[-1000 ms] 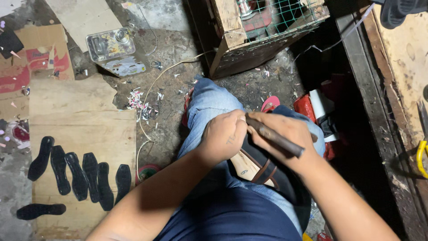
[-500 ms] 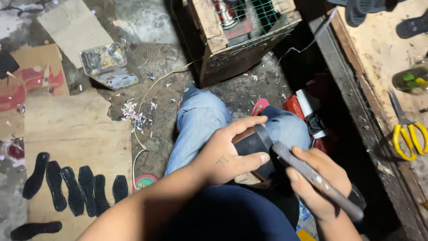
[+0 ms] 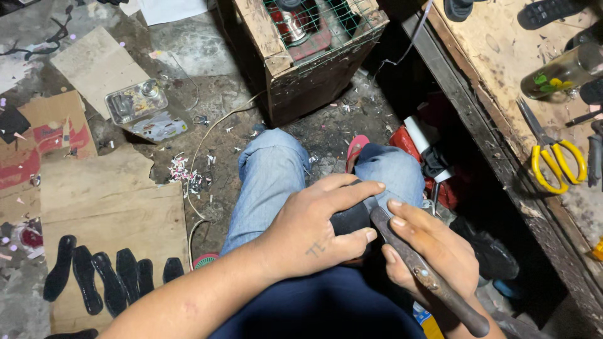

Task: The person sits on the floor of a shoe workshop and uses a rasp to roughen and shape the soles of black shoe uppers. They then align a rubber outsole with each shoe, press the sole onto the shoe, and place finished pairs on a wire rack.

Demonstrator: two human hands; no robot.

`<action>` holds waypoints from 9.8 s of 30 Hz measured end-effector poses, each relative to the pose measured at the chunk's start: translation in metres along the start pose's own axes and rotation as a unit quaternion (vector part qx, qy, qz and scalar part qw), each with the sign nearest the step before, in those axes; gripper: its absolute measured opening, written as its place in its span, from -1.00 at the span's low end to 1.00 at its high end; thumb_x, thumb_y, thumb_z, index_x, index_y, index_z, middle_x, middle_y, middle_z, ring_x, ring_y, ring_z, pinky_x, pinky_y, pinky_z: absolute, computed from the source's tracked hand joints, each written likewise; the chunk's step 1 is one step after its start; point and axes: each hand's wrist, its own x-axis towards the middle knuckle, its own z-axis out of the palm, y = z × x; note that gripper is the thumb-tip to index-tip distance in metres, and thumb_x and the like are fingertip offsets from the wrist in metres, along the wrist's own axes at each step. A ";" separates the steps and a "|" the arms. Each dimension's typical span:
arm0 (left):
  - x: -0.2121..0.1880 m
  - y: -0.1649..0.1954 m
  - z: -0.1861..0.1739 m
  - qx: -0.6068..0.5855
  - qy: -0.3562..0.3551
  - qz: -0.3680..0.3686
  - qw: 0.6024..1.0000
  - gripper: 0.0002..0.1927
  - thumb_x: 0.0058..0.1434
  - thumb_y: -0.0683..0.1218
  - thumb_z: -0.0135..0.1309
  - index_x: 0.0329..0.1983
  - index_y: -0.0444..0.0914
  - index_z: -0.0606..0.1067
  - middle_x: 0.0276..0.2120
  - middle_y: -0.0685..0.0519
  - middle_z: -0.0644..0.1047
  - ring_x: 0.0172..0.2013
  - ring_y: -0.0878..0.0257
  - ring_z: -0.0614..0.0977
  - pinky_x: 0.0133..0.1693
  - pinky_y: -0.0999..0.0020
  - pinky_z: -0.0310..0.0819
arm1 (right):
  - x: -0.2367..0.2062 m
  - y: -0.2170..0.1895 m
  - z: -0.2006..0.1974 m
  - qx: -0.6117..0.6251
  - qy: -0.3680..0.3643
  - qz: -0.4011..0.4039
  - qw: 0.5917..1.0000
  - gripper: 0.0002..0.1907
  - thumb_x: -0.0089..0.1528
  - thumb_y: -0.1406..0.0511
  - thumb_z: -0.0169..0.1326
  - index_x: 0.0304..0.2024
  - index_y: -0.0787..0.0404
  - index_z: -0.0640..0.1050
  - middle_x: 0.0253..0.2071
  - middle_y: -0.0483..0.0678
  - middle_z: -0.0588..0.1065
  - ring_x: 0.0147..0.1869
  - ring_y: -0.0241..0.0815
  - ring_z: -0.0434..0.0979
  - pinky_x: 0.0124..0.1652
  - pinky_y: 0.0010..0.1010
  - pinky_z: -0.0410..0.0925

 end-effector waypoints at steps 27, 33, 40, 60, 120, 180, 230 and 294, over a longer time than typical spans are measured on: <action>-0.009 0.020 0.020 0.023 0.011 0.010 1.000 -0.35 0.11 0.03 0.26 0.26 -0.26 0.43 0.09 -0.11 0.57 0.03 -0.06 0.67 0.01 0.20 0.60 | 0.004 -0.018 -0.030 0.041 -0.044 0.184 0.981 -0.54 0.12 0.35 0.21 0.08 0.35 0.55 -0.18 0.09 0.64 -0.24 -0.10 0.71 -0.21 -0.38 0.51; -0.005 0.012 0.012 0.002 -0.002 0.001 1.000 -0.34 0.12 0.04 0.25 0.28 -0.25 0.42 0.08 -0.10 0.56 0.00 -0.02 0.67 0.01 0.21 0.59 | -0.014 -0.011 -0.024 0.060 -0.027 0.026 0.997 -0.55 0.17 0.31 0.22 0.09 0.31 0.48 -0.02 0.21 0.57 0.01 0.06 0.68 0.00 -0.28 0.52; -0.010 0.019 0.022 0.046 0.007 0.026 0.999 -0.38 0.14 0.00 0.21 0.27 -0.26 0.44 0.13 -0.13 0.55 0.05 -0.08 0.64 0.05 0.16 0.57 | -0.009 -0.014 -0.020 -0.041 -0.019 -0.018 0.999 -0.57 0.12 0.39 0.29 0.02 0.36 0.51 -0.21 0.14 0.58 -0.21 0.00 0.67 -0.20 -0.32 0.50; -0.007 0.010 0.017 0.032 0.022 0.014 0.999 -0.49 0.17 0.00 0.20 0.21 -0.19 0.50 0.08 -0.09 0.56 0.00 -0.03 0.67 0.00 0.22 0.61 | -0.004 -0.010 -0.011 -0.039 -0.015 -0.071 0.997 -0.60 0.16 0.41 0.27 0.01 0.38 0.48 -0.11 0.23 0.58 -0.19 0.02 0.66 -0.22 -0.33 0.50; -0.013 0.020 0.035 0.095 -0.021 0.030 0.995 -0.18 0.05 0.04 0.27 0.31 -0.45 0.30 0.20 -0.31 0.46 0.18 -0.18 0.57 0.19 0.09 0.47 | 0.013 -0.019 -0.007 0.033 -0.044 0.257 0.965 -0.63 0.18 0.31 0.23 0.03 0.25 0.56 -0.18 0.02 0.62 -0.18 -0.22 0.66 -0.13 -0.46 0.47; -0.006 0.038 -0.059 0.176 -0.017 0.070 0.982 -0.30 0.02 0.05 0.35 0.21 -0.21 0.40 0.04 -0.07 0.60 0.00 -0.04 0.65 -0.02 0.16 0.54 | 0.001 -0.010 -0.024 0.274 -0.108 0.302 0.907 -0.73 0.14 0.55 0.30 -0.11 0.36 0.58 -0.30 0.04 0.53 -0.31 -0.22 0.52 -0.32 -0.49 0.43; 0.005 -0.074 -0.073 -0.367 0.142 -0.227 0.891 -0.63 0.31 -0.05 0.07 0.06 -0.40 0.55 -0.21 0.04 0.60 -0.23 0.32 0.62 -0.12 0.39 0.52 | -0.090 0.055 0.031 -0.113 -0.110 0.259 0.953 -0.52 0.14 0.36 0.15 0.15 0.16 0.50 -0.16 0.12 0.51 -0.14 0.09 0.58 -0.16 -0.23 0.42; 0.008 -0.071 -0.062 -0.435 -0.094 -0.302 0.843 -0.17 0.32 0.43 -0.36 0.25 -0.32 0.39 -0.08 0.05 0.59 -0.27 0.30 0.66 -0.31 0.45 0.55 | -0.047 0.101 -0.045 0.565 -0.003 0.472 0.677 -0.39 0.24 0.14 -0.07 0.21 0.41 0.53 -0.20 0.18 0.62 -0.52 -0.15 0.56 -0.55 -0.44 0.40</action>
